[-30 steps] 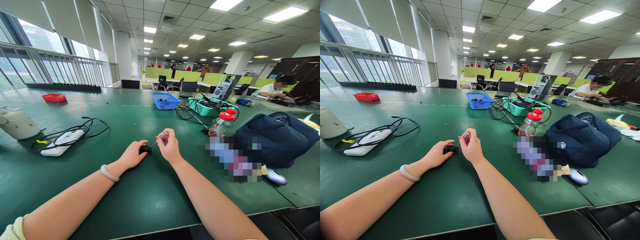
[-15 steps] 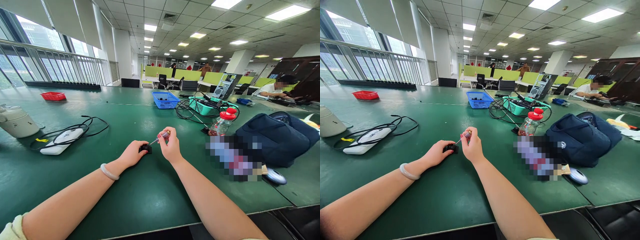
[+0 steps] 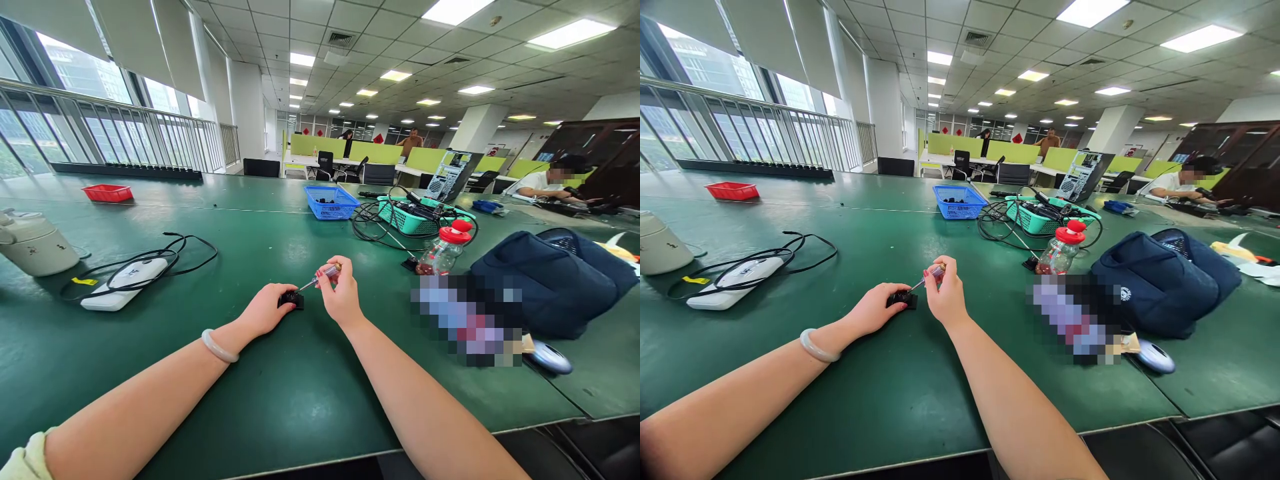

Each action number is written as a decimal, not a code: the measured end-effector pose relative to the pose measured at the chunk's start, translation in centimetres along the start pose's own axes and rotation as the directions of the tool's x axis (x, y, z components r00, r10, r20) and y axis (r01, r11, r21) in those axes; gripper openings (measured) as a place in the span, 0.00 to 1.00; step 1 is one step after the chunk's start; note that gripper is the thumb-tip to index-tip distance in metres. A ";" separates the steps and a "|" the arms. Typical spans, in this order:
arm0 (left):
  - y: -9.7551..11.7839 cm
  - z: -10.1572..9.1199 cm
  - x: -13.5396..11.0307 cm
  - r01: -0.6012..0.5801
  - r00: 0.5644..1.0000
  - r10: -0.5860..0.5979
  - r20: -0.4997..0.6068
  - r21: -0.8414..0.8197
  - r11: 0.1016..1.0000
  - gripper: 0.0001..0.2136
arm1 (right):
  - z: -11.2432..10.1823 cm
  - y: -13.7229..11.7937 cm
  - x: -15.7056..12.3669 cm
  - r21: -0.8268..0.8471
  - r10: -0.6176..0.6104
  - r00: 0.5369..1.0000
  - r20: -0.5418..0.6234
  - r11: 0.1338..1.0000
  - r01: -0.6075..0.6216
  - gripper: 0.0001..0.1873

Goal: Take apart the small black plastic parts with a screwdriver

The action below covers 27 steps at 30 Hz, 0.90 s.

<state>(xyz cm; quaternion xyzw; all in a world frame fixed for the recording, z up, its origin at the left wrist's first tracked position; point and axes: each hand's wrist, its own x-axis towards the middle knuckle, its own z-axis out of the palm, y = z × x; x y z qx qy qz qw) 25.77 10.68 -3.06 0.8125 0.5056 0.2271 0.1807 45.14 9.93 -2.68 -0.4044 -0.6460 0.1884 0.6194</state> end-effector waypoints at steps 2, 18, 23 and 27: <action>0.0 0.0 0.0 -0.006 1.000 0.006 0.007 -0.001 1.000 0.17 | 0.0 0.1 0.0 -0.017 0.008 1.000 0.008 1.000 -0.008 0.12; 0.0 -0.1 0.1 -0.009 1.000 0.008 0.028 0.010 1.000 0.18 | -0.1 0.0 0.5 0.059 -0.028 0.992 0.120 0.998 0.021 0.17; -0.1 0.0 0.1 -0.010 1.000 0.010 0.023 0.019 1.000 0.18 | 0.4 0.5 0.7 0.074 0.025 0.999 0.024 0.997 -0.027 0.16; -0.2 0.1 0.1 -0.015 1.000 0.015 0.017 0.023 1.000 0.18 | 0.8 1.3 1.2 0.094 0.060 0.998 -0.017 0.994 -0.058 0.15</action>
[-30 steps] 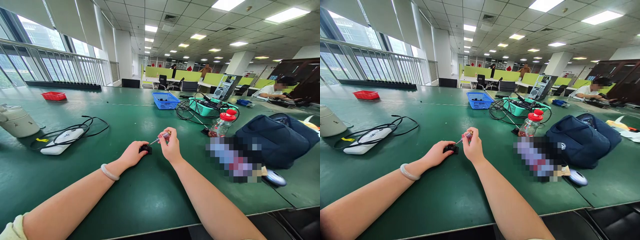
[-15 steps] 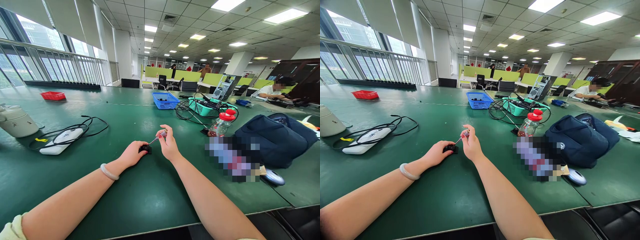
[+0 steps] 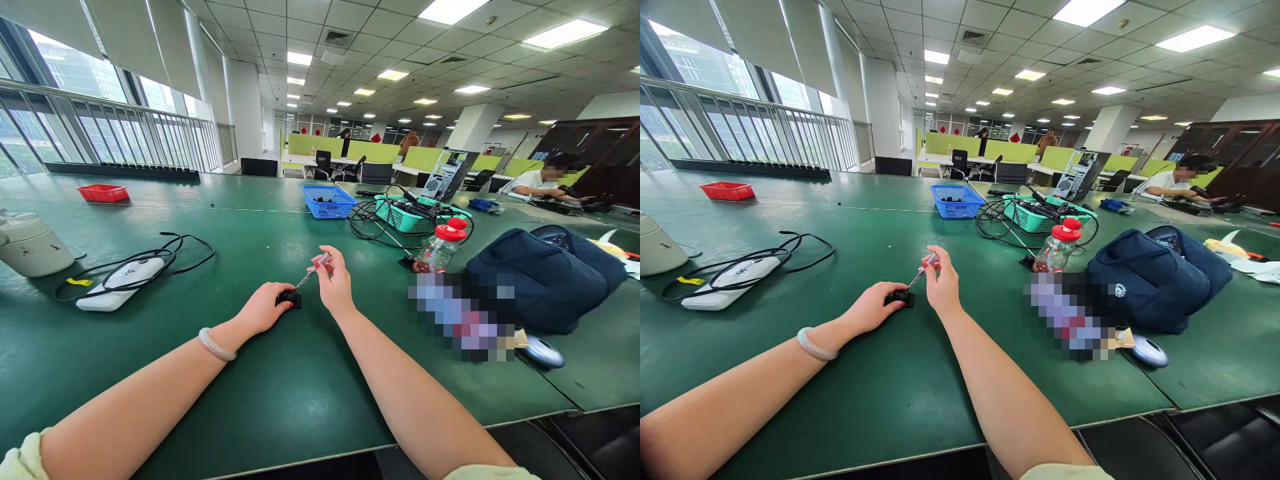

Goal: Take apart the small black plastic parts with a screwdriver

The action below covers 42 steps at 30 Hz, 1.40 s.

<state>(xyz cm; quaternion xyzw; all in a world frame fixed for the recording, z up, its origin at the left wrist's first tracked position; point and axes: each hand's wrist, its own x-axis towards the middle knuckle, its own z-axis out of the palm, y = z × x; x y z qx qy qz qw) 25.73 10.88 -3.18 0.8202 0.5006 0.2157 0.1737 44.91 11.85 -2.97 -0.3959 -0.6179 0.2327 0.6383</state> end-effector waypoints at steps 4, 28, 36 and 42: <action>-0.1 0.1 0.0 -0.003 1.000 0.003 -0.010 -0.009 1.000 0.18 | 0.0 1.0 0.8 0.102 0.062 0.998 0.006 0.993 -0.062 0.18; 0.3 -0.2 -0.1 -0.004 1.000 0.004 -0.008 -0.054 0.999 0.14 | -0.6 3.0 1.1 0.321 0.370 0.928 0.027 0.876 -0.359 0.25; 0.4 -0.2 -0.2 -0.001 1.000 0.001 -0.001 -0.053 0.999 0.17 | -1.1 3.0 0.9 0.419 0.555 0.831 0.047 0.744 -0.520 0.18; 0.5 -0.3 -0.2 0.021 1.000 -0.021 0.001 -0.054 0.998 0.15 | -0.7 2.1 0.6 0.500 0.600 0.800 0.009 0.690 -0.524 0.20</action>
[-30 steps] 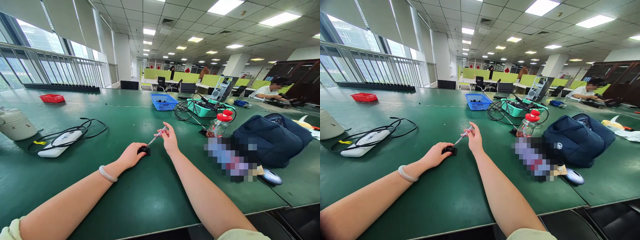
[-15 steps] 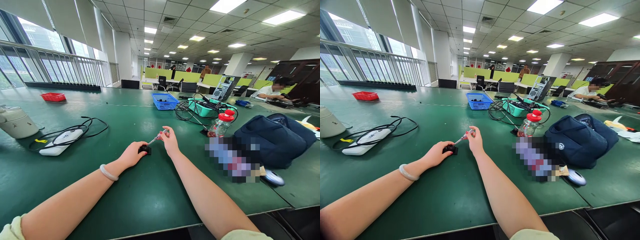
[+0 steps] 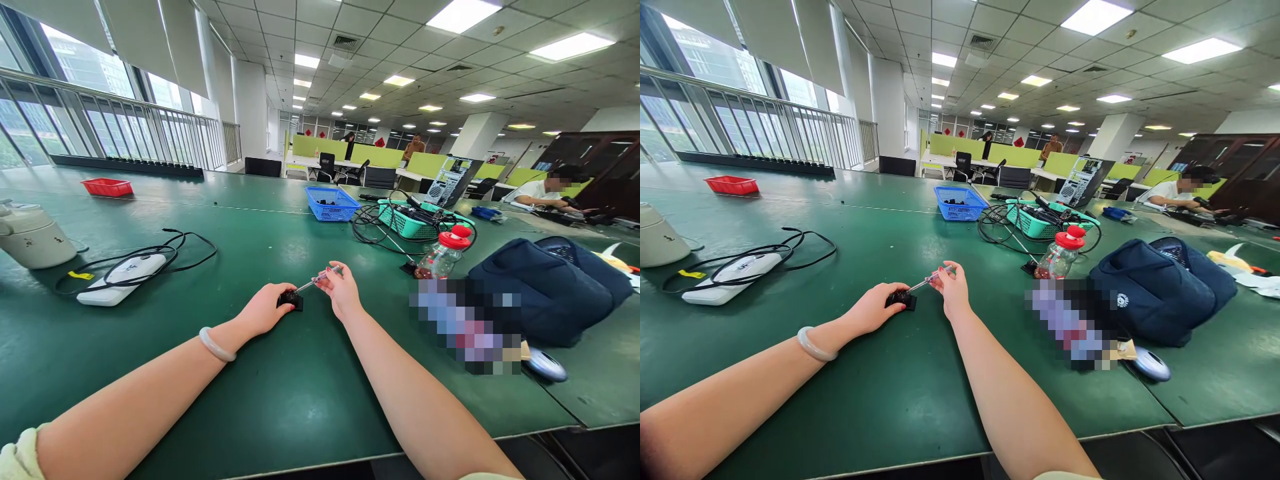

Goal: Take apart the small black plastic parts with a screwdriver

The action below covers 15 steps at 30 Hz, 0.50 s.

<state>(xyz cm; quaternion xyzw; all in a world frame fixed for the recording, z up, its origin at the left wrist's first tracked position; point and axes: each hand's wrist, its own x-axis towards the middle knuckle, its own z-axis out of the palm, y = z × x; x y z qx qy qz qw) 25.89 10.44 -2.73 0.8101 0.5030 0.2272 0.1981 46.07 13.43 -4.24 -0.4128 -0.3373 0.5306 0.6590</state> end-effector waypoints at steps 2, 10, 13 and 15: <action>0.0 0.0 0.0 0.001 1.000 -0.001 0.002 0.002 1.000 0.15 | 0.1 -0.2 -0.3 -0.002 -0.030 0.999 0.017 1.000 0.030 0.22; -0.2 0.0 -0.1 -0.005 1.000 0.005 0.005 0.007 1.000 0.15 | 0.6 -1.2 -1.4 -0.045 -0.192 0.976 0.102 0.979 0.198 0.23; -0.1 0.0 -0.1 -0.006 1.000 0.006 0.012 -0.005 1.000 0.14 | 0.6 -1.3 -1.6 -0.046 -0.220 0.969 0.115 0.973 0.227 0.22; 0.0 0.0 -0.1 -0.011 1.000 0.011 0.016 -0.006 1.000 0.13 | 0.7 -1.3 -1.6 -0.047 -0.206 0.970 0.132 0.976 0.214 0.22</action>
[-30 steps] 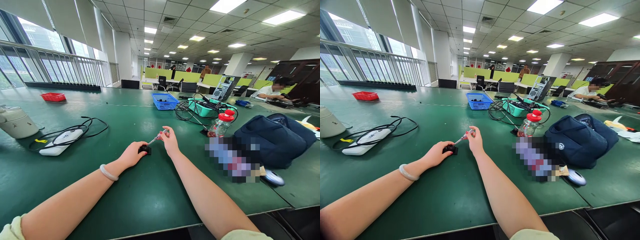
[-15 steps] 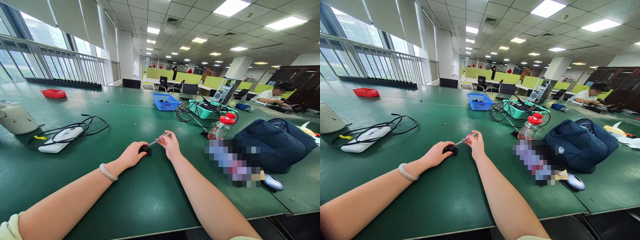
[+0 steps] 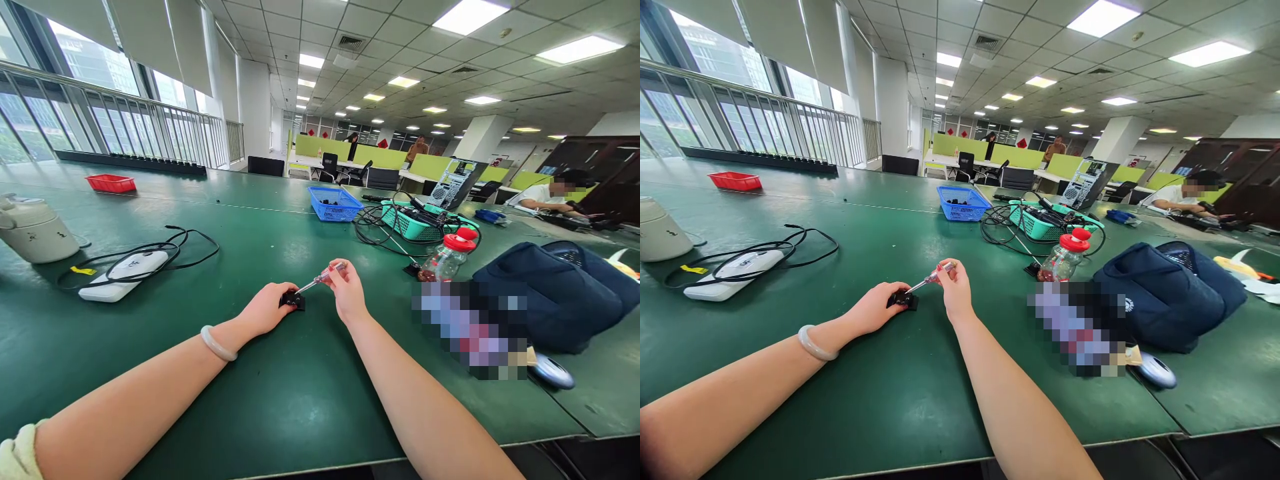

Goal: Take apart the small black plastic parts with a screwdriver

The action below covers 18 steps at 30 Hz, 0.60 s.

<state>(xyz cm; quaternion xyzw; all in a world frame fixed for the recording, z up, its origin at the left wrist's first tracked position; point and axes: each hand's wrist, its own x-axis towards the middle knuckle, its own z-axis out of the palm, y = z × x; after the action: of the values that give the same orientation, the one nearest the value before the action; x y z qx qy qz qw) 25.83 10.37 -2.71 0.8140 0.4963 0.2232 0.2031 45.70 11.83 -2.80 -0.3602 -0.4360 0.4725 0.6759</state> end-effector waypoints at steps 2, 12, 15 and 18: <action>0.0 0.0 0.0 -0.005 1.000 0.005 -0.004 0.008 1.000 0.13 | 0.0 0.1 0.0 0.007 0.022 1.000 0.017 1.000 -0.022 0.22; 0.0 0.1 0.0 -0.017 1.000 0.017 -0.007 0.023 1.000 0.15 | -0.6 0.8 0.4 0.051 0.058 0.998 -0.022 0.997 -0.057 0.21; -0.1 0.2 0.0 -0.014 1.000 0.014 -0.011 0.032 0.999 0.16 | -0.6 0.7 0.3 0.064 0.058 0.998 -0.012 0.996 -0.057 0.22; -0.3 0.3 0.1 -0.013 1.000 0.014 -0.025 0.028 1.000 0.17 | -0.5 0.5 0.1 0.054 0.049 0.998 0.025 0.997 -0.051 0.21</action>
<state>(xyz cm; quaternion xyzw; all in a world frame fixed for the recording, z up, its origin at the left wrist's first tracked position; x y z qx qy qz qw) 25.85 10.54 -3.11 0.8173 0.4964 0.2276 0.1839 46.01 12.02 -3.40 -0.3467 -0.4217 0.5053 0.6683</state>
